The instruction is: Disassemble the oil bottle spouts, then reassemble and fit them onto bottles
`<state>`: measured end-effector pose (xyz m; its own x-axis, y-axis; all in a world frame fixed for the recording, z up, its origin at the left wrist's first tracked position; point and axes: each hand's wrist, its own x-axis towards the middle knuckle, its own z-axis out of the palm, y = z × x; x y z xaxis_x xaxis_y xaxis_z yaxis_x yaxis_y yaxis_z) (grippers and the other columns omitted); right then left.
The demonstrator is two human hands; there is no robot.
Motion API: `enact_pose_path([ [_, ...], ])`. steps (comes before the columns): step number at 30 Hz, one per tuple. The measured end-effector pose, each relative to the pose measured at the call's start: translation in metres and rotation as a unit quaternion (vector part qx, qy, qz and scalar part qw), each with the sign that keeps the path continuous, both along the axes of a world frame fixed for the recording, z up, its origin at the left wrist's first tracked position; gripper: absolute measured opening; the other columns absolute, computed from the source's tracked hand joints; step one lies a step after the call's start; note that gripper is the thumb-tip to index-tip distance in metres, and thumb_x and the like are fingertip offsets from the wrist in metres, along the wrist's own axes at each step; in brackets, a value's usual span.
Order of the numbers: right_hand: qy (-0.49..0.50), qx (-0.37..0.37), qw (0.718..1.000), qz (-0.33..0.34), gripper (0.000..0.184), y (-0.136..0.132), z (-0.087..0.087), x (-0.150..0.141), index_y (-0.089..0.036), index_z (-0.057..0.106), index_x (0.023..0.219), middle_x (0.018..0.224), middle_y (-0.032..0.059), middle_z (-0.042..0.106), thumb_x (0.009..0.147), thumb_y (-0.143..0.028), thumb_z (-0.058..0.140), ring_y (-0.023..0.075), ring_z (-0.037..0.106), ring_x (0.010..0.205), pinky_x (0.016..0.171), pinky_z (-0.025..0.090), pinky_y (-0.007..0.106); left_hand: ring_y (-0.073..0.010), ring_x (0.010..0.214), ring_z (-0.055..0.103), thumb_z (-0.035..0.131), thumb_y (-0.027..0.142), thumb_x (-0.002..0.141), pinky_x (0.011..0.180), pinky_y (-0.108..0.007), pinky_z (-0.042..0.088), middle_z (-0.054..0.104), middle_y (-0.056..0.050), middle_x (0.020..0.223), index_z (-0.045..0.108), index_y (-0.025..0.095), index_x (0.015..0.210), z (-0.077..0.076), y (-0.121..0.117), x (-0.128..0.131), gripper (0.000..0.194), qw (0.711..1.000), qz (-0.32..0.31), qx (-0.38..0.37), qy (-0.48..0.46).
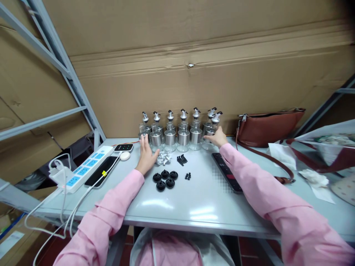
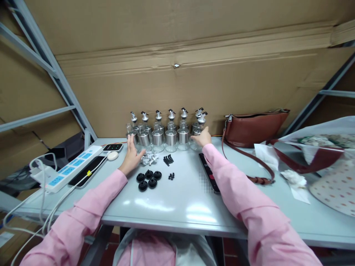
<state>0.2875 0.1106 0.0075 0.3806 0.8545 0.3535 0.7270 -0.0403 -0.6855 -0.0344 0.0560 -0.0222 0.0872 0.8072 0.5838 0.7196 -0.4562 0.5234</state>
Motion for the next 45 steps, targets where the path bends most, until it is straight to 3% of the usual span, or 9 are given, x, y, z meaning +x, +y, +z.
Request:
enact_pose_path([
  [5, 0.002, -0.022, 0.999, -0.031, 0.056, -0.011, 0.017, 0.005, -0.012, 0.058, 0.1, 0.097, 0.0142, 0.064, 0.052, -0.034, 0.075, 0.0298, 0.058, 0.098, 0.086, 0.044, 0.04, -0.0309, 0.139, 0.006, 0.051, 0.027, 0.082, 0.108, -0.06, 0.011, 0.007, -0.016, 0.149, 0.009, 0.024, 0.138, 0.004, -0.007, 0.003, 0.07, 0.999, 0.013, 0.025, 0.031],
  [11, 0.045, 0.228, 0.971, 0.053, 0.054, -0.057, 0.054, -0.021, -0.018, 0.051, 0.098, 0.091, 0.0046, 0.063, 0.053, -0.038, 0.073, 0.0212, 0.061, 0.081, 0.075, 0.048, 0.035, -0.0244, 0.132, 0.024, 0.048, 0.029, 0.083, 0.11, -0.047, 0.022, 0.028, -0.015, 0.136, 0.027, 0.019, 0.127, 0.02, -0.017, 0.018, 0.051, 0.99, -0.055, 0.094, -0.088],
  [15, 0.008, 0.362, 0.93, 0.063, 0.057, -0.089, 0.051, -0.052, -0.019, 0.044, 0.106, 0.092, 0.0041, 0.061, 0.058, -0.034, 0.07, 0.0191, 0.061, 0.077, 0.07, 0.048, 0.033, -0.0194, 0.115, 0.044, 0.049, 0.036, 0.083, 0.097, -0.037, 0.039, 0.045, -0.01, 0.119, 0.037, 0.021, 0.117, 0.037, -0.027, 0.028, 0.039, 0.967, -0.118, 0.096, -0.203],
  [17, -0.072, 0.384, 0.916, 0.086, 0.052, -0.097, 0.041, -0.064, -0.021, 0.045, 0.106, 0.094, 0.0053, 0.063, 0.061, -0.033, 0.068, 0.0204, 0.062, 0.078, 0.07, 0.049, 0.034, -0.0132, 0.083, 0.054, 0.047, 0.042, 0.084, 0.073, -0.027, 0.046, 0.054, -0.003, 0.087, 0.048, 0.018, 0.097, 0.044, -0.033, 0.029, 0.028, 0.946, -0.173, 0.041, -0.271],
  [21, -0.292, 0.407, 0.842, 0.199, 0.031, -0.1, 0.025, -0.074, -0.021, 0.053, 0.103, 0.094, 0.0066, 0.067, 0.073, -0.022, 0.058, 0.0212, 0.062, 0.087, 0.077, 0.048, 0.034, -0.0049, 0.036, 0.029, 0.03, 0.071, 0.077, 0.038, -0.02, 0.024, 0.03, 0.006, 0.041, 0.04, 0.016, 0.052, 0.05, -0.045, 0.03, 0.062, 0.852, -0.355, -0.255, -0.287],
  [24, -0.359, 0.436, 0.794, 0.226, 0.03, -0.099, 0.022, -0.077, -0.021, 0.054, 0.106, 0.096, 0.0048, 0.068, 0.079, -0.011, 0.05, 0.0182, 0.062, 0.091, 0.083, 0.045, 0.034, -0.0048, 0.031, 0.031, 0.027, 0.08, 0.07, 0.034, -0.02, 0.017, 0.038, 0.003, 0.038, 0.046, 0.014, 0.051, 0.054, -0.055, 0.034, 0.071, 0.794, -0.392, -0.4, -0.237],
  [27, -0.384, 0.462, 0.767, 0.226, 0.029, -0.1, 0.023, -0.079, -0.023, 0.055, 0.107, 0.1, 0.0022, 0.069, 0.081, -0.009, 0.05, 0.0167, 0.06, 0.097, 0.091, 0.042, 0.035, -0.0058, 0.031, 0.039, 0.036, 0.073, 0.073, 0.033, -0.019, 0.015, 0.047, 0.0, 0.042, 0.054, 0.011, 0.058, 0.061, -0.064, 0.037, 0.067, 0.78, -0.4, -0.435, -0.206],
  [34, -0.408, 0.492, 0.736, 0.224, 0.023, -0.102, 0.029, -0.068, -0.024, 0.058, 0.101, 0.097, 0.0002, 0.069, 0.083, -0.011, 0.052, 0.0148, 0.06, 0.097, 0.093, 0.04, 0.034, -0.0047, 0.036, 0.046, 0.058, 0.056, 0.072, 0.037, -0.017, 0.031, 0.054, 0.003, 0.056, 0.047, 0.014, 0.074, 0.063, -0.077, 0.04, 0.043, 0.675, -0.457, -0.541, -0.207],
  [45, -0.403, 0.462, 0.762, 0.209, 0.032, -0.094, 0.029, -0.058, -0.023, 0.054, 0.107, 0.099, 0.0034, 0.068, 0.079, -0.009, 0.051, 0.0177, 0.058, 0.095, 0.088, 0.04, 0.036, -0.0062, 0.03, 0.04, 0.044, 0.053, 0.081, 0.033, -0.017, 0.022, 0.047, 0.005, 0.042, 0.035, 0.018, 0.067, 0.055, -0.083, 0.05, 0.039, 0.753, -0.426, -0.437, -0.247],
])
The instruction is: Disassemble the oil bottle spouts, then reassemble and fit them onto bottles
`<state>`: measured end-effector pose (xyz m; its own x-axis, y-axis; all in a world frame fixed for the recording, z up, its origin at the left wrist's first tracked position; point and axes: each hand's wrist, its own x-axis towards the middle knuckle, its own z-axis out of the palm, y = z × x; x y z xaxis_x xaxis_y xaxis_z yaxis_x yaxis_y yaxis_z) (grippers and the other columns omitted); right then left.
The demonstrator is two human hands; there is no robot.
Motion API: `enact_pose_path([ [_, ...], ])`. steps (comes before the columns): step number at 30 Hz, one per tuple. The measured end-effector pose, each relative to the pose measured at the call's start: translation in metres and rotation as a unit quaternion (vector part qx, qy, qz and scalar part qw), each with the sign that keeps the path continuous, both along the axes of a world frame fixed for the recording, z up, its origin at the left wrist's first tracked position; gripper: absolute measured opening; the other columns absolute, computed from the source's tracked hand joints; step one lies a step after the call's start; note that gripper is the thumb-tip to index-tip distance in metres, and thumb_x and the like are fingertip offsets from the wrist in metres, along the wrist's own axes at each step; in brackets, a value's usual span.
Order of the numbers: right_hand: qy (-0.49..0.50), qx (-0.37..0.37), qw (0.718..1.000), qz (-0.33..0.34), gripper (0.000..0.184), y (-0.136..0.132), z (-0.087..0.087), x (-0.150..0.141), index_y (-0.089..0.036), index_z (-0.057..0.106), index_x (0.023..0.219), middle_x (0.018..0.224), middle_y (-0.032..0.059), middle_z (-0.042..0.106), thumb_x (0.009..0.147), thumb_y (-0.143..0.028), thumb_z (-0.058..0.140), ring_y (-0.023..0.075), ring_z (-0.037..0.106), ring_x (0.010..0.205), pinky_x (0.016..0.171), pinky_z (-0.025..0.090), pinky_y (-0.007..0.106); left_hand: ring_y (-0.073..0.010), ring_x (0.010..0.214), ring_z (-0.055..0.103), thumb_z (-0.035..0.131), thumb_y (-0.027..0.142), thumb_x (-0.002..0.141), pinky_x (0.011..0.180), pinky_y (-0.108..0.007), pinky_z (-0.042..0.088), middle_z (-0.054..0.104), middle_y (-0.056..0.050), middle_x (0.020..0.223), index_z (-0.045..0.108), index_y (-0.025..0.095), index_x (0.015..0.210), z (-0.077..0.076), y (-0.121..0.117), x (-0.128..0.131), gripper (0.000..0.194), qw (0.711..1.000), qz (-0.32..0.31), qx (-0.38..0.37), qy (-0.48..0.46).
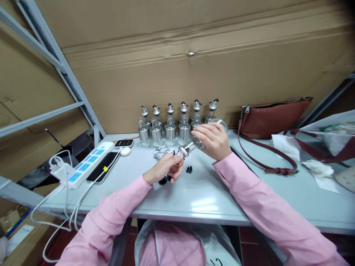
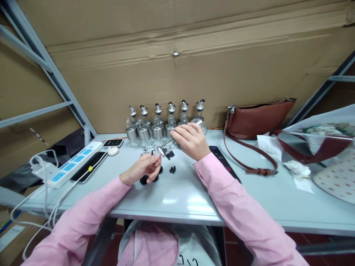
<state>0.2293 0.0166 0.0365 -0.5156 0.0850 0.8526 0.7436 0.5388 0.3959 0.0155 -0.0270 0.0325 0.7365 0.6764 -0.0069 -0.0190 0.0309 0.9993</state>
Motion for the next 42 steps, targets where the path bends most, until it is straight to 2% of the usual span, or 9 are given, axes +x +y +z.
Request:
enact_pose_path([
  [4, -0.022, -0.071, 0.997, 0.002, 0.028, 0.008, -0.004, 0.003, -0.019, 0.054, 0.105, 0.098, 0.0068, 0.066, 0.078, -0.012, 0.051, 0.0205, 0.056, 0.093, 0.084, 0.041, 0.036, -0.0047, 0.035, 0.037, 0.041, 0.046, 0.085, 0.04, -0.018, 0.026, 0.043, 0.007, 0.042, 0.036, 0.018, 0.066, -0.005, 0.002, 0.0, 0.035, 0.99, 0.041, 0.123, 0.054],
  [7, -0.029, -0.116, 0.993, -0.006, 0.026, 0.012, -0.007, 0.004, -0.019, 0.055, 0.102, 0.096, 0.0079, 0.066, 0.077, -0.015, 0.051, 0.0217, 0.056, 0.091, 0.083, 0.04, 0.037, -0.0062, 0.04, 0.04, 0.038, 0.039, 0.088, 0.049, -0.02, 0.033, 0.045, 0.007, 0.046, 0.038, 0.018, 0.072, -0.005, 0.006, -0.003, 0.026, 0.956, 0.075, 0.247, 0.138],
  [13, -0.012, -0.157, 0.988, -0.009, 0.032, 0.011, -0.008, 0.003, -0.018, 0.055, 0.104, 0.098, 0.0092, 0.065, 0.072, -0.018, 0.057, 0.0237, 0.056, 0.091, 0.085, 0.04, 0.039, -0.0117, 0.049, 0.046, 0.035, 0.035, 0.091, 0.054, -0.023, 0.029, 0.052, 0.003, 0.056, 0.046, 0.019, 0.08, -0.001, 0.012, -0.01, 0.022, 0.821, 0.159, 0.468, 0.286],
  [20, 0.019, -0.254, 0.967, 0.012, 0.042, 0.01, -0.012, -0.005, -0.016, 0.054, 0.106, 0.101, 0.0108, 0.065, 0.068, -0.029, 0.065, 0.0253, 0.06, 0.091, 0.08, 0.045, 0.037, -0.0144, 0.054, 0.05, 0.023, 0.044, 0.094, 0.056, -0.026, 0.027, 0.058, -0.004, 0.061, 0.054, 0.016, 0.081, -0.002, 0.02, -0.019, 0.044, 0.673, 0.231, 0.636, 0.299],
  [28, 0.048, -0.499, 0.865, 0.014, 0.042, -0.008, -0.001, -0.009, -0.02, 0.059, 0.087, 0.068, -0.0014, 0.062, 0.055, -0.042, 0.074, 0.0158, 0.056, 0.06, 0.056, 0.041, 0.026, -0.012, 0.052, 0.049, 0.027, 0.036, 0.095, 0.06, -0.028, 0.026, 0.062, -0.002, 0.063, 0.053, 0.015, 0.075, -0.006, 0.031, -0.028, 0.039, 0.583, 0.238, 0.714, 0.307],
  [32, 0.064, -0.563, 0.822, 0.059, 0.036, -0.007, 0.001, -0.003, -0.019, 0.059, 0.079, 0.063, -0.0019, 0.059, 0.063, -0.05, 0.067, 0.0144, 0.053, 0.056, 0.051, 0.038, 0.025, -0.0123, 0.049, 0.043, 0.027, 0.03, 0.095, 0.061, -0.028, 0.027, 0.058, 0.0, 0.057, 0.052, 0.016, 0.076, -0.006, 0.036, -0.036, 0.034, 0.533, 0.296, 0.753, 0.248],
  [36, 0.198, -0.537, 0.815, 0.095, 0.038, 0.005, -0.009, 0.005, -0.019, 0.056, 0.09, 0.063, -0.002, 0.057, 0.075, -0.053, 0.055, 0.0138, 0.051, 0.052, 0.052, 0.041, 0.027, -0.0128, 0.048, 0.038, 0.034, 0.028, 0.093, 0.06, -0.028, 0.029, 0.054, 0.001, 0.055, 0.05, 0.017, 0.079, -0.003, 0.034, -0.042, 0.024, 0.534, 0.391, 0.727, 0.183],
  [39, 0.32, -0.458, 0.826, 0.069, 0.044, 0.019, -0.019, 0.008, -0.02, 0.05, 0.102, 0.067, -0.0026, 0.055, 0.073, -0.053, 0.057, 0.0133, 0.05, 0.051, 0.054, 0.043, 0.029, -0.0126, 0.047, 0.035, 0.036, 0.032, 0.092, 0.061, -0.028, 0.03, 0.049, 0.003, 0.05, 0.048, 0.018, 0.073, -0.004, 0.03, -0.038, 0.026, 0.565, 0.36, 0.715, 0.198],
  [42, 0.371, -0.351, 0.858, 0.045, 0.052, 0.031, -0.027, 0.012, -0.02, 0.044, 0.108, 0.086, 0.0026, 0.058, 0.07, -0.052, 0.062, 0.0171, 0.056, 0.07, 0.067, 0.046, 0.032, -0.0123, 0.045, 0.034, 0.032, 0.034, 0.092, 0.062, -0.029, 0.032, 0.046, 0.004, 0.047, 0.046, 0.018, 0.071, -0.007, 0.028, -0.033, 0.03, 0.588, 0.324, 0.709, 0.214],
])
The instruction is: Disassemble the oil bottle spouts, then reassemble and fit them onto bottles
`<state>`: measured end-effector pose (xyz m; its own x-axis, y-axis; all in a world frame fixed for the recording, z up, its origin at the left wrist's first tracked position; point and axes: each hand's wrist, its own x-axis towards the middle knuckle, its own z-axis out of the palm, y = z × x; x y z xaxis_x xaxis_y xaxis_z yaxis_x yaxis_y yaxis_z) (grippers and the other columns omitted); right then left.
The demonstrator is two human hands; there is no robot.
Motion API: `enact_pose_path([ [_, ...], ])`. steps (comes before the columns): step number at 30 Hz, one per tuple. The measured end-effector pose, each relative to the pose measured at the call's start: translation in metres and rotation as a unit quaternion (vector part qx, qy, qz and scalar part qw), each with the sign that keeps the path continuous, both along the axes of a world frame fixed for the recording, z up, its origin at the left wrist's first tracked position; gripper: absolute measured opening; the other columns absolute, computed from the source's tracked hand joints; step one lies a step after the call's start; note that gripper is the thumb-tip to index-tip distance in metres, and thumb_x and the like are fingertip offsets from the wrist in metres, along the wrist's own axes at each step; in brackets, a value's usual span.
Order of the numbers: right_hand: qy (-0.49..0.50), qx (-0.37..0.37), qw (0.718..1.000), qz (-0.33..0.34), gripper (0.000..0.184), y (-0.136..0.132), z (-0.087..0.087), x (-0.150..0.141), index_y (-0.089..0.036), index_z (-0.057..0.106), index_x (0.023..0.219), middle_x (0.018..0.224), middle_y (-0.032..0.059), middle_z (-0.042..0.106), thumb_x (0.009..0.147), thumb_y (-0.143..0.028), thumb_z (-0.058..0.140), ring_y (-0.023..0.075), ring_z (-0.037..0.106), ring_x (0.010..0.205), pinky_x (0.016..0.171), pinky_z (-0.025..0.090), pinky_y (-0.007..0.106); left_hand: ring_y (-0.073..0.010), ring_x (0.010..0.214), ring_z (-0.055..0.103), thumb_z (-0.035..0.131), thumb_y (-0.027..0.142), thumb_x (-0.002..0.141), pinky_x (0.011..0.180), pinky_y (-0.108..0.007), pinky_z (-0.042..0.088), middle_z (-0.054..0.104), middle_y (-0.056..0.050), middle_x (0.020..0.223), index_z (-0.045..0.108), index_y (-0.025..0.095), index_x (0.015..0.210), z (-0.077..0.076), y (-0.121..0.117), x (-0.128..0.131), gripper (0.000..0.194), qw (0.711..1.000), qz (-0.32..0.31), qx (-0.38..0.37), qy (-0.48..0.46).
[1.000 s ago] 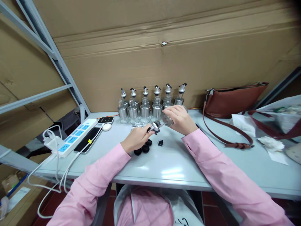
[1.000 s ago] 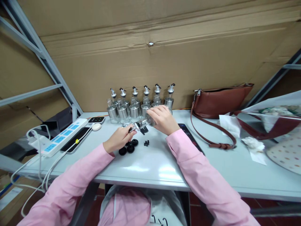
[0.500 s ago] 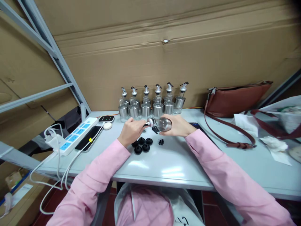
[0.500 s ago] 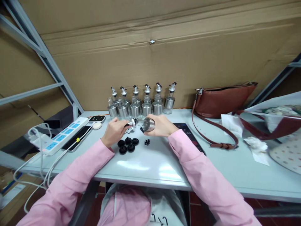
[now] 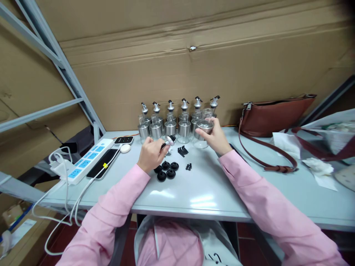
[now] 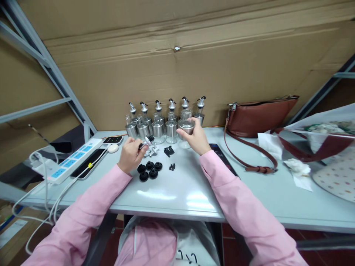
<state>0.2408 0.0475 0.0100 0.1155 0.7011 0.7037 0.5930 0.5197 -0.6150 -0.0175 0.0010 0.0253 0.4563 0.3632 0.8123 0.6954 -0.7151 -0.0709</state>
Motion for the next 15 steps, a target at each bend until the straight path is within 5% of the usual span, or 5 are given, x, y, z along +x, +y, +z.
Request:
enact_pose_path([
  [5, -0.02, 0.071, 0.991, -0.115, 0.062, 0.013, -0.009, 0.017, -0.02, 0.036, 0.118, 0.108, 0.0121, 0.052, 0.07, -0.048, 0.064, 0.0264, 0.052, 0.096, 0.084, 0.042, 0.044, -0.0126, 0.046, 0.035, 0.03, 0.034, 0.092, 0.064, -0.029, 0.033, 0.046, 0.004, 0.048, 0.046, 0.018, 0.072, -0.003, -0.001, 0.001, 0.029, 0.999, -0.015, -0.034, -0.008],
  [15, -0.028, 0.053, 0.988, -0.14, 0.053, 0.039, -0.034, 0.039, -0.014, 0.041, 0.115, 0.108, 0.0162, 0.049, 0.073, -0.041, 0.06, 0.0293, 0.047, 0.105, 0.091, 0.037, 0.05, -0.0107, 0.049, 0.039, 0.036, 0.035, 0.091, 0.065, -0.029, 0.03, 0.05, 0.002, 0.054, 0.049, 0.017, 0.063, -0.004, 0.0, 0.007, 0.036, 0.995, -0.003, -0.084, 0.052],
])
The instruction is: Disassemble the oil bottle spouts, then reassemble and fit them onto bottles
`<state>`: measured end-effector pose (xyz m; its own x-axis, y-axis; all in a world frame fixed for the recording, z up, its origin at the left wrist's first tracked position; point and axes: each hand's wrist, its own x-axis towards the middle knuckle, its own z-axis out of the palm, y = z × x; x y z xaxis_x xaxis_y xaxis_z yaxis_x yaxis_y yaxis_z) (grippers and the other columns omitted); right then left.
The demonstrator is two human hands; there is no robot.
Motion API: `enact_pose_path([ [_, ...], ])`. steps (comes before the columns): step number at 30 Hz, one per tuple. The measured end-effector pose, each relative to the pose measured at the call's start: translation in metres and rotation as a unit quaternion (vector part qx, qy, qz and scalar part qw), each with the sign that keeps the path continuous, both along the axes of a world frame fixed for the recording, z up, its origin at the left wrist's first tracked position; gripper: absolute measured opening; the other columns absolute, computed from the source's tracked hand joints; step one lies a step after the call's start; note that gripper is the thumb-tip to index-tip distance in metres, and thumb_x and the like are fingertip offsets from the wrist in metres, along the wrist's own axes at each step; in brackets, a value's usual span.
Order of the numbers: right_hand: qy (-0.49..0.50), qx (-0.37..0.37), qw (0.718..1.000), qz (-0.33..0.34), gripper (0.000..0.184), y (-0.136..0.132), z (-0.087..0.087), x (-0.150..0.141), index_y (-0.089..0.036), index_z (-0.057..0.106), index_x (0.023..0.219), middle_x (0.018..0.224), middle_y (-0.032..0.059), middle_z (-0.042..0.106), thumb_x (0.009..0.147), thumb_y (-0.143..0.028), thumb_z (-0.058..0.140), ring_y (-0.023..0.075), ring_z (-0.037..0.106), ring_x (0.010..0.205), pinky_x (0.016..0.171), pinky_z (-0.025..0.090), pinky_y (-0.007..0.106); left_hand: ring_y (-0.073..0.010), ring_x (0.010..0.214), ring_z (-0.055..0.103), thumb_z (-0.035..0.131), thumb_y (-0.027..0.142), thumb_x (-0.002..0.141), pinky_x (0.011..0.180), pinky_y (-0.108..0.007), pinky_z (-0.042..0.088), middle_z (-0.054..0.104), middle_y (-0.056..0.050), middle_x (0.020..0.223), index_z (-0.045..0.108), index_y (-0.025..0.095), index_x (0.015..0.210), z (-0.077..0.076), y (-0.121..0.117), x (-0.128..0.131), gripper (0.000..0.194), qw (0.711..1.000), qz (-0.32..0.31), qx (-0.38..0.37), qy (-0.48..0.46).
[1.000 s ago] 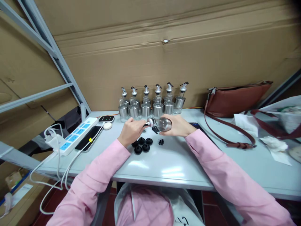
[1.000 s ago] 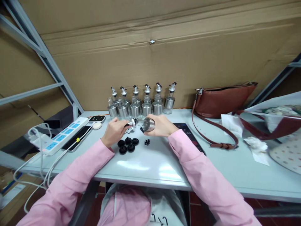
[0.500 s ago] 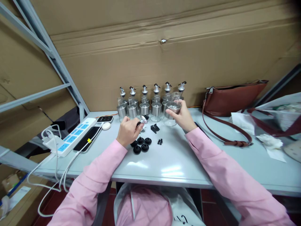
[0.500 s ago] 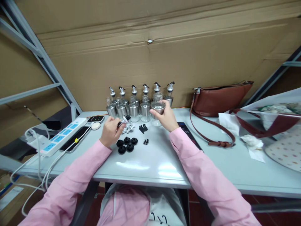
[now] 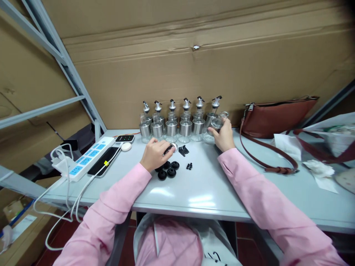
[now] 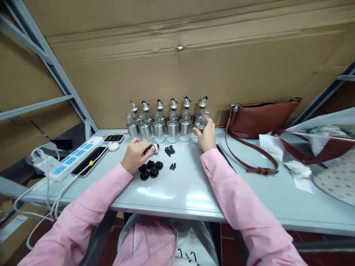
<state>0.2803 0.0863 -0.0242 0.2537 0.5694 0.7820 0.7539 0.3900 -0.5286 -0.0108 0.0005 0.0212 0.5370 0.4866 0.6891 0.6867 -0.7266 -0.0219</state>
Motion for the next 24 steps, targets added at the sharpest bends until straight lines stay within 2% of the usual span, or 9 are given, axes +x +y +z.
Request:
enact_pose_path([
  [5, 0.006, -0.036, 0.999, -0.012, 0.052, 0.005, -0.007, 0.005, -0.016, 0.042, 0.111, 0.107, 0.0155, 0.049, 0.07, -0.042, 0.061, 0.0296, 0.047, 0.104, 0.091, 0.037, 0.051, -0.0114, 0.053, 0.041, 0.039, 0.035, 0.091, 0.063, -0.028, 0.031, 0.052, 0.001, 0.058, 0.051, 0.017, 0.066, -0.003, 0.002, 0.001, 0.033, 1.0, 0.01, 0.021, 0.0],
  [10, 0.02, -0.043, 0.999, -0.023, 0.051, 0.005, -0.006, 0.007, -0.013, 0.041, 0.109, 0.109, 0.0185, 0.049, 0.068, -0.033, 0.063, 0.0318, 0.045, 0.106, 0.093, 0.034, 0.053, -0.0123, 0.06, 0.046, 0.038, 0.04, 0.091, 0.065, -0.026, 0.033, 0.057, -0.001, 0.069, 0.052, 0.015, 0.074, -0.004, 0.005, -0.001, 0.034, 0.999, 0.0, 0.047, -0.009],
  [14, 0.039, -0.057, 0.997, -0.041, 0.054, 0.002, -0.002, 0.007, -0.014, 0.037, 0.111, 0.113, 0.0192, 0.047, 0.066, -0.027, 0.063, 0.0316, 0.046, 0.107, 0.095, 0.034, 0.051, -0.0105, 0.058, 0.047, 0.04, 0.042, 0.091, 0.066, -0.026, 0.034, 0.061, -0.003, 0.08, 0.052, 0.015, 0.076, -0.003, 0.004, -0.001, 0.032, 0.999, -0.013, 0.031, -0.017],
  [18, 0.04, -0.067, 0.995, -0.058, 0.05, 0.003, -0.001, 0.01, -0.013, 0.041, 0.107, 0.11, 0.0184, 0.048, 0.063, -0.022, 0.062, 0.0313, 0.046, 0.108, 0.096, 0.034, 0.05, -0.0094, 0.056, 0.046, 0.043, 0.041, 0.089, 0.067, -0.026, 0.035, 0.062, -0.003, 0.084, 0.052, 0.015, 0.078, -0.003, 0.003, 0.0, 0.03, 0.999, -0.023, 0.023, -0.021],
  [24, 0.07, -0.081, 0.993, -0.056, 0.037, 0.004, 0.0, 0.012, -0.015, 0.043, 0.103, 0.1, 0.0134, 0.054, 0.067, -0.013, 0.048, 0.0245, 0.055, 0.093, 0.086, 0.044, 0.045, -0.0105, 0.06, 0.05, 0.05, 0.035, 0.087, 0.066, -0.026, 0.035, 0.062, -0.003, 0.084, 0.052, 0.015, 0.079, -0.006, 0.005, -0.001, 0.022, 0.998, -0.035, 0.038, -0.023],
])
